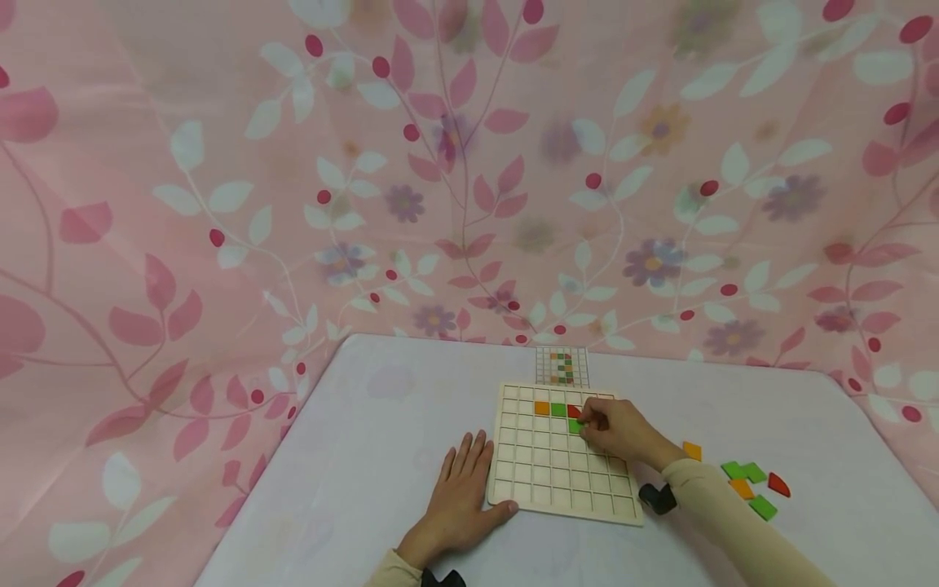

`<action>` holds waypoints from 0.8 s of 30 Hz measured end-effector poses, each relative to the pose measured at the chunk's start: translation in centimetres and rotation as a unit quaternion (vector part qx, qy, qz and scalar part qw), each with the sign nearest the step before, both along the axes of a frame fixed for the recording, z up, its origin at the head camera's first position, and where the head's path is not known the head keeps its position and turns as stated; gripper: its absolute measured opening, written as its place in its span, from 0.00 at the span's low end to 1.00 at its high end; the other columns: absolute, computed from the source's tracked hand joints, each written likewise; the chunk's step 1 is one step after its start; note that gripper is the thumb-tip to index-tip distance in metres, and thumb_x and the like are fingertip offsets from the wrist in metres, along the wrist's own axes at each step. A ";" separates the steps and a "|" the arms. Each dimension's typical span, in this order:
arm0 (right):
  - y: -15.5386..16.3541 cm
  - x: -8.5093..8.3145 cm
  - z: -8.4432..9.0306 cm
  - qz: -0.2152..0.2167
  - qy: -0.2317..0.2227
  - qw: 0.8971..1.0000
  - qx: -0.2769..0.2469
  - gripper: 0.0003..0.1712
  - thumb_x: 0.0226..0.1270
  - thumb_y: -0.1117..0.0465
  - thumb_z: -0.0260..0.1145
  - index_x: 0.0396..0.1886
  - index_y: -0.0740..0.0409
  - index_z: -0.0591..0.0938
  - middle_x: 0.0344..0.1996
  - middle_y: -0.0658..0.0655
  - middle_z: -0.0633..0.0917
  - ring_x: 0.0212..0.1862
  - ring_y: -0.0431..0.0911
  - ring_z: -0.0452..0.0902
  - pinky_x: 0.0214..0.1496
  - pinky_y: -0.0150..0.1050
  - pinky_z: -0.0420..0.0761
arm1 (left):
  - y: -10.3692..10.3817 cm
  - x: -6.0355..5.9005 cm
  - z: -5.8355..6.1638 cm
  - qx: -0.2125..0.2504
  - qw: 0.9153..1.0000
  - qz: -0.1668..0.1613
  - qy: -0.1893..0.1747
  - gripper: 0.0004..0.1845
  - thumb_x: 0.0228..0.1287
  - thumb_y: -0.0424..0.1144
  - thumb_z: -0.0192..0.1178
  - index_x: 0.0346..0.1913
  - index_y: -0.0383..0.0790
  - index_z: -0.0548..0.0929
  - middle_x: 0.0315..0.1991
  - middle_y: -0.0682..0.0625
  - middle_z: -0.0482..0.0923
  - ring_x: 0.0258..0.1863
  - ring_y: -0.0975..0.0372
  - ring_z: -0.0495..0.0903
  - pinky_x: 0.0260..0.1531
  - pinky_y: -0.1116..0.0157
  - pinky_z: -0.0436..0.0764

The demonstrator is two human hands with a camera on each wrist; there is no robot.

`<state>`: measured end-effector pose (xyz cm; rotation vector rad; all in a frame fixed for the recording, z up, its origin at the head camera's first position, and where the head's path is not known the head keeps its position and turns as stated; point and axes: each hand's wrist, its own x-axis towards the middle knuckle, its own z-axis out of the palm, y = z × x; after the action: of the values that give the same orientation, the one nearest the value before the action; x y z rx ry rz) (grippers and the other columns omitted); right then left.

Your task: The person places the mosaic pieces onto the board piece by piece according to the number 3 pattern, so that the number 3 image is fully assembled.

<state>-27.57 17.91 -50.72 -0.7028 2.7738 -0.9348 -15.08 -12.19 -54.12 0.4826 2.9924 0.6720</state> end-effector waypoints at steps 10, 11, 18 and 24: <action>0.2 0.2 -0.3 0.007 -0.004 1.000 -0.014 0.17 0.61 0.61 0.72 0.46 0.56 0.76 0.25 0.46 0.79 0.26 0.39 0.72 0.30 0.31 0.74 | -0.2 0.0 -0.3 0.000 1.000 -0.001 0.001 0.52 0.64 0.71 0.49 0.79 0.39 0.51 0.80 0.45 0.43 0.80 0.50 0.39 0.74 0.43 0.44; 0.3 0.2 -0.2 0.003 -0.007 1.000 -0.020 0.18 0.61 0.61 0.72 0.47 0.55 0.75 0.25 0.46 0.79 0.27 0.39 0.72 0.30 0.31 0.74 | -0.2 0.0 -0.3 0.001 1.000 -0.001 0.001 0.52 0.64 0.71 0.49 0.79 0.39 0.51 0.80 0.45 0.43 0.80 0.50 0.39 0.74 0.43 0.44; 2.2 0.4 0.4 -0.012 0.001 0.999 -0.046 0.15 0.64 0.60 0.70 0.46 0.56 0.76 0.27 0.47 0.80 0.28 0.40 0.74 0.30 0.31 0.75 | -0.1 0.0 -0.1 0.002 1.000 -0.001 -0.004 0.52 0.64 0.71 0.50 0.79 0.39 0.51 0.80 0.45 0.42 0.80 0.50 0.39 0.74 0.43 0.43; 4.7 0.5 1.0 -0.029 0.065 0.997 -0.018 0.09 0.63 0.61 0.71 0.40 0.55 0.80 0.26 0.46 0.80 0.29 0.38 0.73 0.30 0.31 0.74 | 0.0 -0.1 0.0 0.000 1.000 0.001 -0.005 0.52 0.64 0.71 0.50 0.79 0.39 0.51 0.81 0.46 0.42 0.80 0.50 0.39 0.74 0.43 0.43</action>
<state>-27.06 22.65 -49.72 -0.7158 2.9119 -0.9863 -15.16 -12.19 -54.16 0.4759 2.9833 0.6729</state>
